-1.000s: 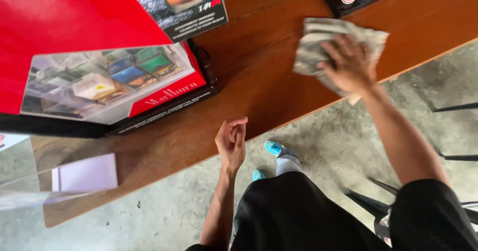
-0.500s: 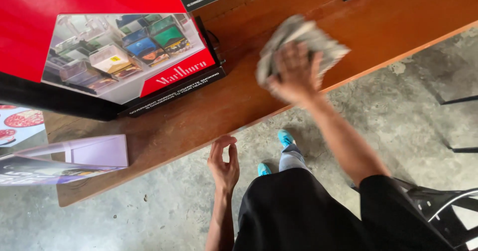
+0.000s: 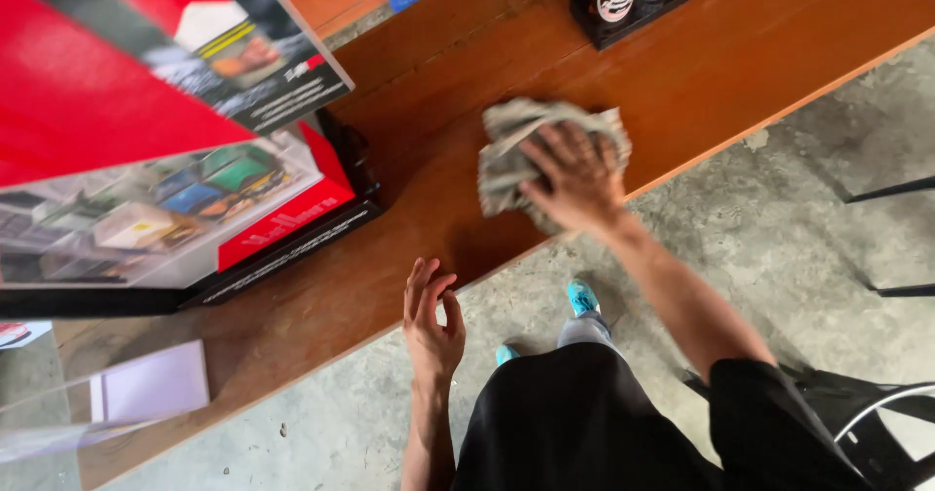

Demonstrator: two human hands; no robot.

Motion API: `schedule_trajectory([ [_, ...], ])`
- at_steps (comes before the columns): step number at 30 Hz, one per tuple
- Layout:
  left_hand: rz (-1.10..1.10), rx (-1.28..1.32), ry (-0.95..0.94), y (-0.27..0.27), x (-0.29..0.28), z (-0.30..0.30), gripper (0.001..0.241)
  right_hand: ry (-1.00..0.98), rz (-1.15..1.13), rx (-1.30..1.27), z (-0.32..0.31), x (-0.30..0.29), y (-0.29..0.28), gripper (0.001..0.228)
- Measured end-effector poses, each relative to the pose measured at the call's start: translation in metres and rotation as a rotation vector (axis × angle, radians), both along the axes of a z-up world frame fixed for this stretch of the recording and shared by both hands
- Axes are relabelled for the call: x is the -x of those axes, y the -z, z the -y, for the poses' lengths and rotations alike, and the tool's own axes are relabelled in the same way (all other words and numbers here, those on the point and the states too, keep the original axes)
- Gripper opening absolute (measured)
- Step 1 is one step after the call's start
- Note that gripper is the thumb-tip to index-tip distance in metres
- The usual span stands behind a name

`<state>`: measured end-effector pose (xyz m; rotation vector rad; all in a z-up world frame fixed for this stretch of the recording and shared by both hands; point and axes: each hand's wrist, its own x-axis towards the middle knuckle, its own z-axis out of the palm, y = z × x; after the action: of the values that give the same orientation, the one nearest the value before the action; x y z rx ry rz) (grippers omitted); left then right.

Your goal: Cleaning and organizing a bar counter by wiping down surfaces and polishing liquor bottles with a cloth.

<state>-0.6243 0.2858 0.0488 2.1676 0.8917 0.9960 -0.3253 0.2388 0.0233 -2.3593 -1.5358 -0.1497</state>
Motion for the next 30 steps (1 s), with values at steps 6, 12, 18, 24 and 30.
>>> schedule_trajectory([
  [6,-0.057,-0.128,0.075,-0.005,-0.088,0.008,0.021,0.329,-0.125,0.103,0.043,-0.197,-0.016,0.072],
  [12,-0.081,-0.126,0.089,-0.004,-0.152,0.012,0.019,0.458,-0.130,0.025,0.090,-0.366,0.008,0.070],
  [18,-0.094,-0.117,-0.002,-0.003,-0.175,0.015,0.015,0.718,-0.286,-0.109,0.108,-0.473,0.014,0.069],
  [24,0.006,-0.055,0.005,-0.024,-0.171,0.025,0.016,0.573,-0.189,-0.189,0.107,-0.460,0.046,0.069],
  [30,0.090,-0.055,0.090,-0.007,-0.129,0.022,0.020,0.341,-0.144,0.021,0.082,-0.280,0.006,0.086],
])
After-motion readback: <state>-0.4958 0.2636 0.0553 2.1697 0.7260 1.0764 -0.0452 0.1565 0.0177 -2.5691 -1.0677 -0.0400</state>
